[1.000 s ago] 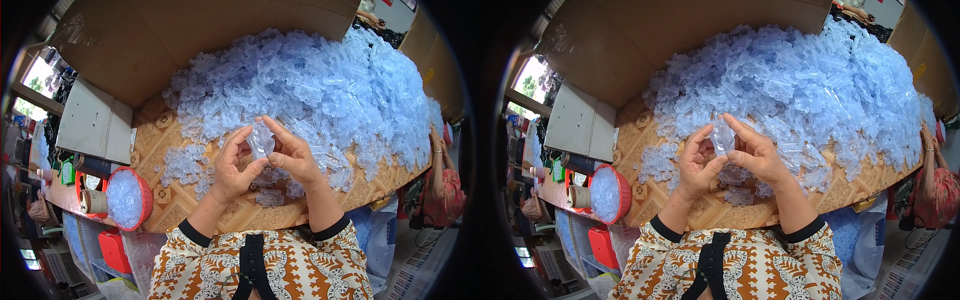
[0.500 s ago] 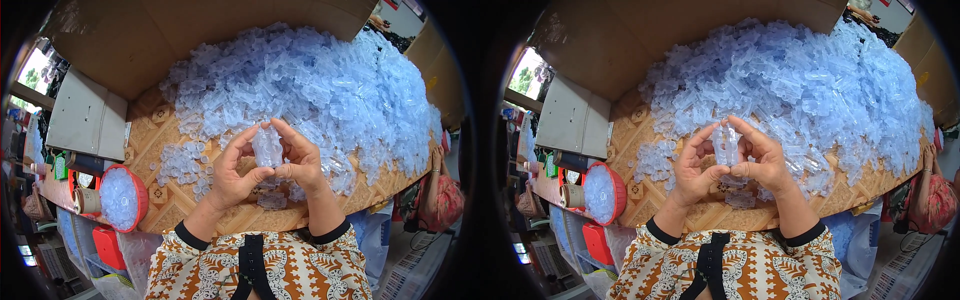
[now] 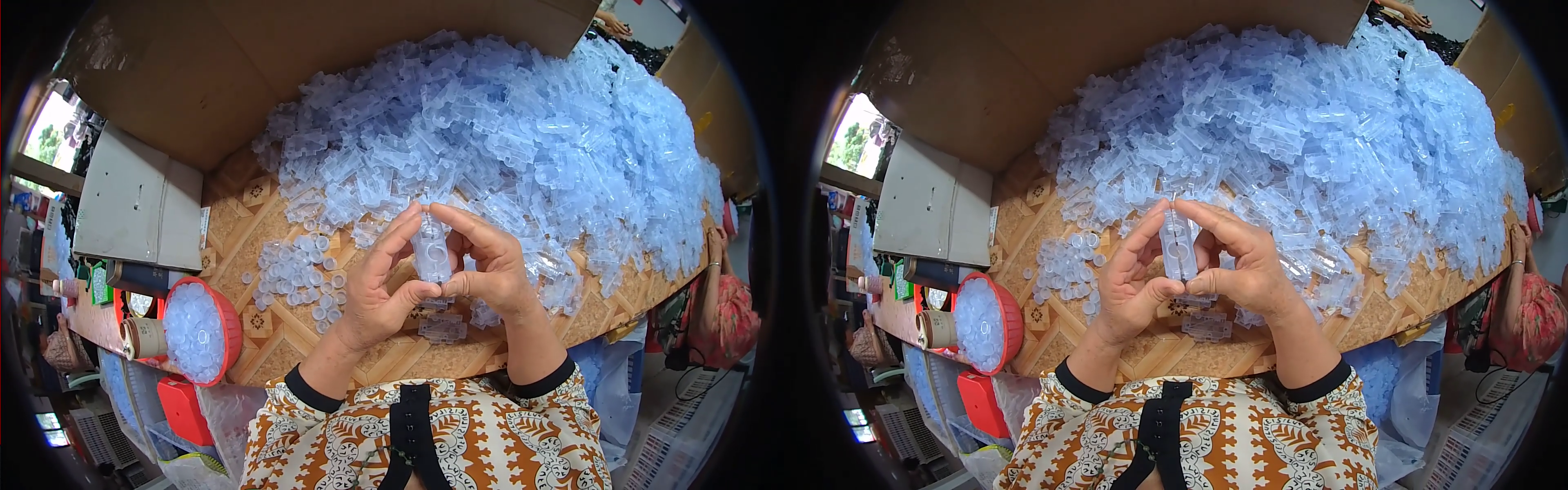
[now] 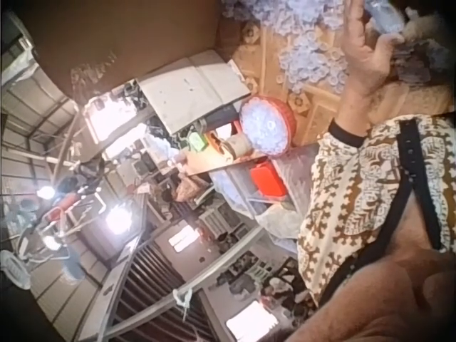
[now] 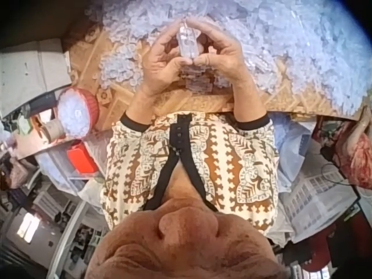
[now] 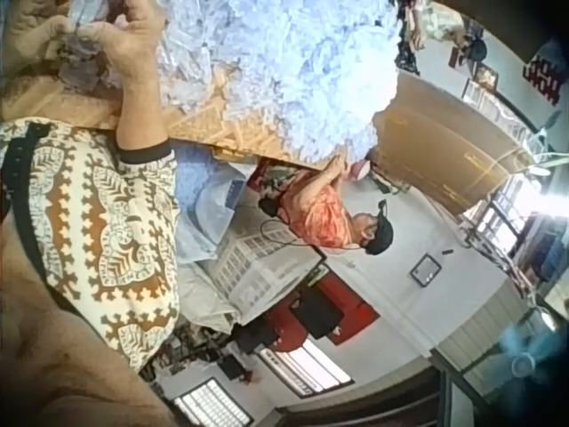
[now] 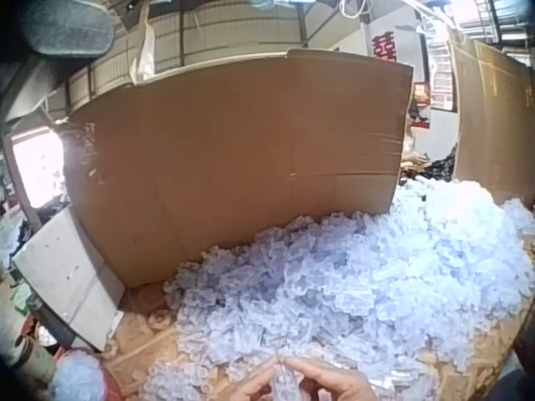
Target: The person assembles small plastic components by fitting and pressing clear plastic pieces and caps together by hand.
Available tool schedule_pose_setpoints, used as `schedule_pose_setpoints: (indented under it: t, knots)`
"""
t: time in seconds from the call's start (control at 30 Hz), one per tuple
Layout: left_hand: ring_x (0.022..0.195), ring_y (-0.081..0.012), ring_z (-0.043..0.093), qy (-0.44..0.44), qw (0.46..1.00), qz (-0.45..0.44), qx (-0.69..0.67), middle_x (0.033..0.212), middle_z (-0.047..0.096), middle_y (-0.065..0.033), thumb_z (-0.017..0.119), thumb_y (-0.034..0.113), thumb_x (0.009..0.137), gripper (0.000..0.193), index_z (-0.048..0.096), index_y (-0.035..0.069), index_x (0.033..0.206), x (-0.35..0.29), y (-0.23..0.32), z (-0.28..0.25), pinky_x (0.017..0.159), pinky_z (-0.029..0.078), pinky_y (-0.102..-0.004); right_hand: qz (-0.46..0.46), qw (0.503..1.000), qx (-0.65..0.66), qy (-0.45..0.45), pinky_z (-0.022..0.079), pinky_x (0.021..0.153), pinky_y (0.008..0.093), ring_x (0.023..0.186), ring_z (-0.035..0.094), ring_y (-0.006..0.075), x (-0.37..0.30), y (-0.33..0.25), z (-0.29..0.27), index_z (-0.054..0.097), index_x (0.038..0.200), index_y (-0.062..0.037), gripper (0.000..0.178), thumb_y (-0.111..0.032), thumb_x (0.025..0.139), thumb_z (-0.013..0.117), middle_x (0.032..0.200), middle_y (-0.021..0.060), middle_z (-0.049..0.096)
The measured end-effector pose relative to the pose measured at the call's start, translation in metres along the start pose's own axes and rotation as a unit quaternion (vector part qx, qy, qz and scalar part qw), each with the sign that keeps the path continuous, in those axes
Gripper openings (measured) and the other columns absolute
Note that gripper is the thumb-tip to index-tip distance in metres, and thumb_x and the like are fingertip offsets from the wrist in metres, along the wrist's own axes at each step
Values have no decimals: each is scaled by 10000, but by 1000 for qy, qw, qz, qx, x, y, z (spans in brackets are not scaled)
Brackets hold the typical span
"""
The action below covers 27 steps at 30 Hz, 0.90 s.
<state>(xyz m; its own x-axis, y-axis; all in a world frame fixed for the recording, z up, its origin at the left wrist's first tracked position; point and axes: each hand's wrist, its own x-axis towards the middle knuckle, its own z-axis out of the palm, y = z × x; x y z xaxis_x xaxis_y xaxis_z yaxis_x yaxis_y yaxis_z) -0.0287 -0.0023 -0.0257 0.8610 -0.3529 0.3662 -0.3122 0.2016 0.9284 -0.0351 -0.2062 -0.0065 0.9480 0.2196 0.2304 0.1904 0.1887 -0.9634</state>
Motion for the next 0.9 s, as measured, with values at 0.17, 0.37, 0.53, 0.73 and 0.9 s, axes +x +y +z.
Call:
schedule_pose_setpoints:
  t: [0.17, 0.37, 0.53, 0.73, 0.9]
  knots:
    - [1472, -320, 443, -15, 999, 10, 39, 1604, 425, -211, 832, 156, 860, 721, 511, 27, 1493, 2, 0, -5, 1173, 416, -414, -8, 999, -41, 0, 501, 686, 236, 769, 604, 80, 0, 2, 0, 584, 1460, -23, 859, -38, 651, 871, 1322, 86, 659]
    - [1493, -340, 406, -18, 999, 20, 35, 1597, 421, -241, 828, 133, 857, 709, 521, 16, 1484, 2, 1, -5, 1197, 383, -428, -10, 999, -41, -1, 498, 696, 233, 777, 604, 76, -1, 5, 0, 585, 1457, -18, 856, -58, 658, 886, 1339, 86, 649]
    - [1496, -349, 399, -15, 999, 20, 32, 1594, 419, -253, 828, 135, 861, 706, 518, 8, 1483, 0, 0, -4, 1201, 374, -429, 2, 1000, -10, 7, 494, 689, 230, 783, 601, 73, -2, 5, 2, 582, 1457, -11, 847, -42, 667, 886, 1337, 81, 643]
    - [1494, -351, 403, -10, 999, 16, 29, 1598, 412, -256, 821, 126, 868, 699, 513, 5, 1483, -1, 1, -2, 1201, 374, -427, 9, 1000, 4, 11, 493, 683, 231, 776, 596, 70, -3, 4, 3, 579, 1457, -6, 836, -27, 678, 883, 1304, 70, 653]
    - [1495, -346, 402, -12, 1000, 8, 9, 1606, 407, -243, 820, 114, 862, 705, 514, 18, 1489, 1, 1, -3, 1205, 368, -425, 9, 1000, -18, 15, 495, 683, 232, 763, 593, 69, -3, 6, 3, 580, 1456, -8, 828, -19, 683, 877, 1296, 74, 660]
